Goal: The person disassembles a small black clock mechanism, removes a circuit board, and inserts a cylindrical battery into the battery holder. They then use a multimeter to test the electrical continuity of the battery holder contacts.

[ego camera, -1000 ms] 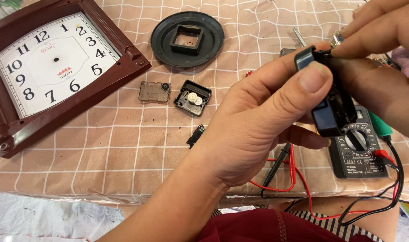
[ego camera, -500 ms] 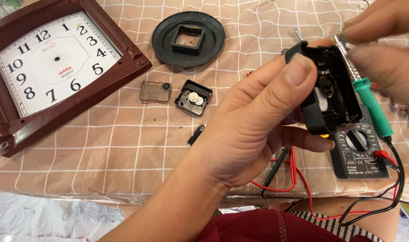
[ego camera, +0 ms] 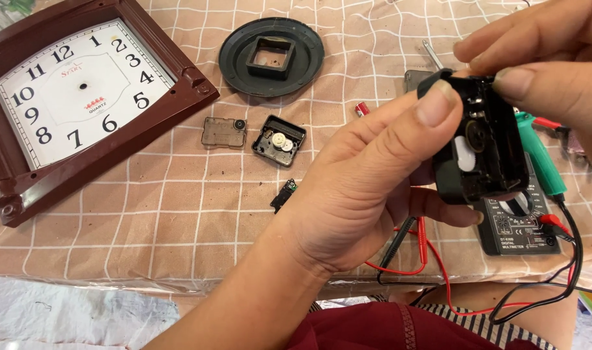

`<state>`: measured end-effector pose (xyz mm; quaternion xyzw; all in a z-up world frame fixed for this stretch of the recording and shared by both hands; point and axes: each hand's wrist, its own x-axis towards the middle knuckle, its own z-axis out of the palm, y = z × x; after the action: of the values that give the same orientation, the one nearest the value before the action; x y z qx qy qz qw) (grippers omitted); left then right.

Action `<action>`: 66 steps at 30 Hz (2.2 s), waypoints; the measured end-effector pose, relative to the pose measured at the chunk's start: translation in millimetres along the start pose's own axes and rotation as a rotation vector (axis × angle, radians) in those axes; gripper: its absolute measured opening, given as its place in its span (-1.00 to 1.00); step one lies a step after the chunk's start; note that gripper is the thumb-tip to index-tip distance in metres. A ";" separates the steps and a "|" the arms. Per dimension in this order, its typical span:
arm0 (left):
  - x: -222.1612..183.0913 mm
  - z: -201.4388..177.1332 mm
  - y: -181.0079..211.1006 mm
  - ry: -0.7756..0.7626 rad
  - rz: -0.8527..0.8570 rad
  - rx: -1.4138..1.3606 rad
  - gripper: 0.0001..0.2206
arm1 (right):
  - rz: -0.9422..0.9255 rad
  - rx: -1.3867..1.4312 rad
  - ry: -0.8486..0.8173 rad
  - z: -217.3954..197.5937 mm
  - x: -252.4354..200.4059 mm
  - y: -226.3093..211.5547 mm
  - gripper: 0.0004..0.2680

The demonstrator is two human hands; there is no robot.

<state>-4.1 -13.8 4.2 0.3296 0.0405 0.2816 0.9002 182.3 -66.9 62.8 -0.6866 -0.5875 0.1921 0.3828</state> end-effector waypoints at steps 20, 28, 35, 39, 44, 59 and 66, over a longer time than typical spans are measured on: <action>2.4 -5.3 -7.6 -0.042 -0.022 -0.236 -0.48 | 0.093 0.223 -0.004 2.7 5.1 -7.0 -0.76; 0.9 -2.6 -6.9 0.001 -0.030 -0.177 -0.46 | 0.104 0.175 0.008 6.7 6.3 -17.5 -0.78; -13.3 -28.7 -2.2 0.047 -0.011 -0.280 -0.34 | -0.007 0.134 0.032 7.7 2.2 27.3 -0.76; -38.5 -56.9 8.4 0.235 0.021 -0.251 -0.28 | -0.041 -0.020 0.061 10.8 -4.3 62.9 -0.78; -62.3 -79.6 17.2 0.375 0.120 -0.168 -0.27 | -0.043 -0.144 0.045 31.1 -9.7 71.9 -0.82; -81.7 -109.3 13.1 0.475 0.087 -0.144 -0.26 | 0.177 -0.384 -0.036 56.1 -15.5 98.3 -0.91; -66.6 -107.6 -0.4 0.420 0.037 -0.174 -0.30 | 0.201 -0.736 -0.141 70.8 -26.2 96.9 -0.85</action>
<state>-87.6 11.8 -87.4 0.1857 0.1965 0.3631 0.8917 189.5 -72.3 -59.7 -0.8173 -0.5718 0.0519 0.0486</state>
